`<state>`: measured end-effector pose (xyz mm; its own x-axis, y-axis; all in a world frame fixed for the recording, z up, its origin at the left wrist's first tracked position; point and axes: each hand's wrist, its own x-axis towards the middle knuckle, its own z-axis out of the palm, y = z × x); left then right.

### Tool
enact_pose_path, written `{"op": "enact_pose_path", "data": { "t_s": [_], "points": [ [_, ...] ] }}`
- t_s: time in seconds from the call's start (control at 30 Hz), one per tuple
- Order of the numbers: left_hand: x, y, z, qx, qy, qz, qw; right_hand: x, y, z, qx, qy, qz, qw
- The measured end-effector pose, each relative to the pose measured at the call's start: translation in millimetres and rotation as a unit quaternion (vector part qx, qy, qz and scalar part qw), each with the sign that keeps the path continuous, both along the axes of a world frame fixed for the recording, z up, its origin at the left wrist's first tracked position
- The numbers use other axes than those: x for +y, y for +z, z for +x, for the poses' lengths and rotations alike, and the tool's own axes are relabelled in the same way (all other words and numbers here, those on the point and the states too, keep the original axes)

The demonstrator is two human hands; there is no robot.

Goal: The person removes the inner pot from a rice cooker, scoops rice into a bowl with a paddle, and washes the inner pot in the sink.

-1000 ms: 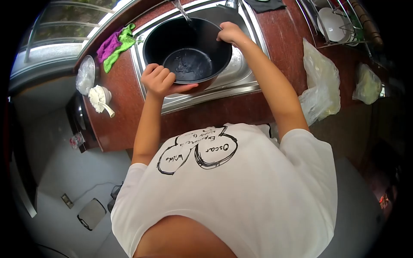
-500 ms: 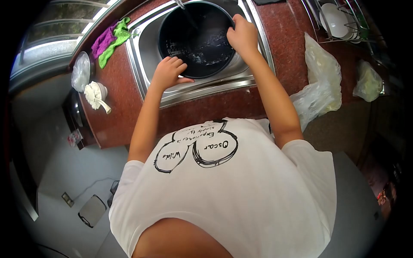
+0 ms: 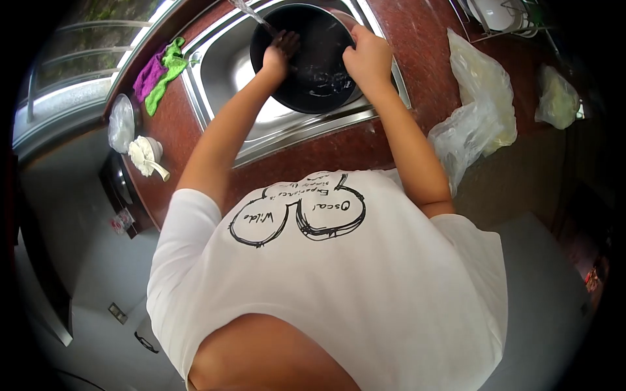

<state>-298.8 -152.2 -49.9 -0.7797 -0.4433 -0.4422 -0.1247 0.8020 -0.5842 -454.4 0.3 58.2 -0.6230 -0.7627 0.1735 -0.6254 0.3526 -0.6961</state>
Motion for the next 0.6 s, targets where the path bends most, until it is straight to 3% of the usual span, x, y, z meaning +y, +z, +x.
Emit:
{"op": "enact_pose_path", "data": {
  "t_s": [0.07, 0.1, 0.2, 0.27, 0.37, 0.47, 0.5, 0.6],
  "points": [
    [19, -6, 0, 0.055, 0.070, 0.018, 0.996, 0, -3, 0, -0.017, -0.006, -0.010, 1.000],
    [33, -1, -2, 0.018, 0.104, 0.032, 0.994, 1, -4, -1, -0.022, -0.003, -0.007, 1.000],
    [74, -13, -2, -0.023, 0.250, 0.224, 0.942, -4, -6, 0, 0.009, 0.015, -0.013, 1.000],
    [93, -18, -7, 0.009, 0.295, 0.342, 0.892, -9, -8, 0, 0.035, 0.031, -0.011, 0.999],
    [113, -12, -19, 0.133, 0.338, 0.642, 0.675, -14, -12, -1, 0.056, 0.053, -0.020, 0.997],
    [119, 5, -27, 0.208, 0.396, 0.824, 0.347, -17, -10, -3, 0.052, 0.069, 0.010, 0.996],
    [119, 29, -26, 0.208, 0.421, 0.818, 0.333, -19, -10, -4, 0.064, 0.076, 0.016, 0.995],
    [117, 33, -4, 0.203, 0.399, 0.803, 0.394, -22, -12, -9, 0.083, 0.087, 0.042, 0.992]
  ]
}}
